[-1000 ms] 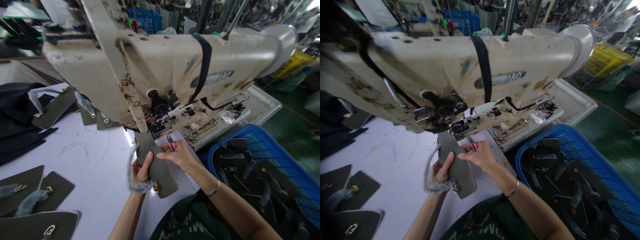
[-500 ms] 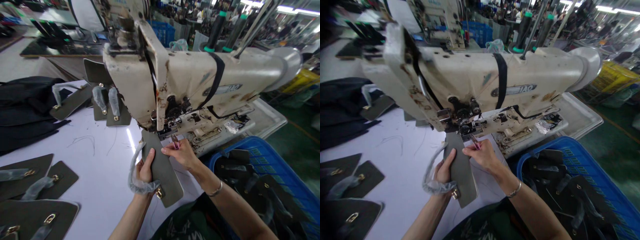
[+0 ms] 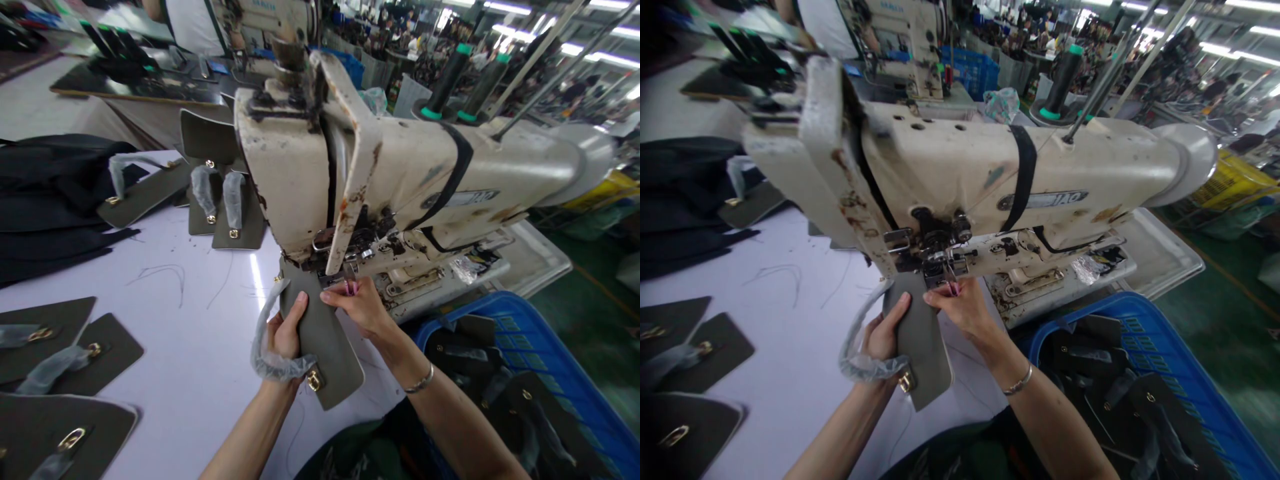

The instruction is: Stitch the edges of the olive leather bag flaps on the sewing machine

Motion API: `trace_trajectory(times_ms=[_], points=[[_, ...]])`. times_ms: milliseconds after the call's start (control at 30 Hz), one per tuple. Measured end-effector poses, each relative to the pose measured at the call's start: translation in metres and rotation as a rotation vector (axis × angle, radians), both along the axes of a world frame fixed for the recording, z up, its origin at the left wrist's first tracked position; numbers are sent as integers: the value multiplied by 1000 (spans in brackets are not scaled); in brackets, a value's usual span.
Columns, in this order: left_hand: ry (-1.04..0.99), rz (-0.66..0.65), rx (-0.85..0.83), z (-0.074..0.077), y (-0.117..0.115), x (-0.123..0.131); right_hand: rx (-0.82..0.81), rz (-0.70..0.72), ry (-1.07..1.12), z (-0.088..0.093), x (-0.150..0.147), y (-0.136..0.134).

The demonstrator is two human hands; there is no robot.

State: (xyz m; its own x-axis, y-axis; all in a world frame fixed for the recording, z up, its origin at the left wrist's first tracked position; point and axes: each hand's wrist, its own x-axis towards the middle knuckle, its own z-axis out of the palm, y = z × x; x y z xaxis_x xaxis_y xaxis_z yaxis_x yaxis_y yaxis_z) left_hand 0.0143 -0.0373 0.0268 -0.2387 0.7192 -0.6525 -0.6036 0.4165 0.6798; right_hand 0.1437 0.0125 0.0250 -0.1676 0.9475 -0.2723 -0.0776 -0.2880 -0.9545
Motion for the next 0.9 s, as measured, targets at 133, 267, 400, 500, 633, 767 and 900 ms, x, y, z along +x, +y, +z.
trace_trajectory(times_ms=[133,267,400,500,633,767,900], points=[[-19,4,-19,2,7,-1,8,0,-22,-2,-2,7],[2,-4,2,4,14,-3,17,-9,-39,-6,-6,12],[37,1,70,3,20,-4,71,-56,-104,-6,-10,15],[53,18,79,1,23,-5,98,-83,-191,-4,-12,16],[19,5,11,-1,27,-9,104,-119,-275,-1,-13,15],[-8,-23,32,0,31,-12,96,-145,-317,4,-15,13],[54,28,62,2,35,-11,75,-158,-308,8,-17,12]])
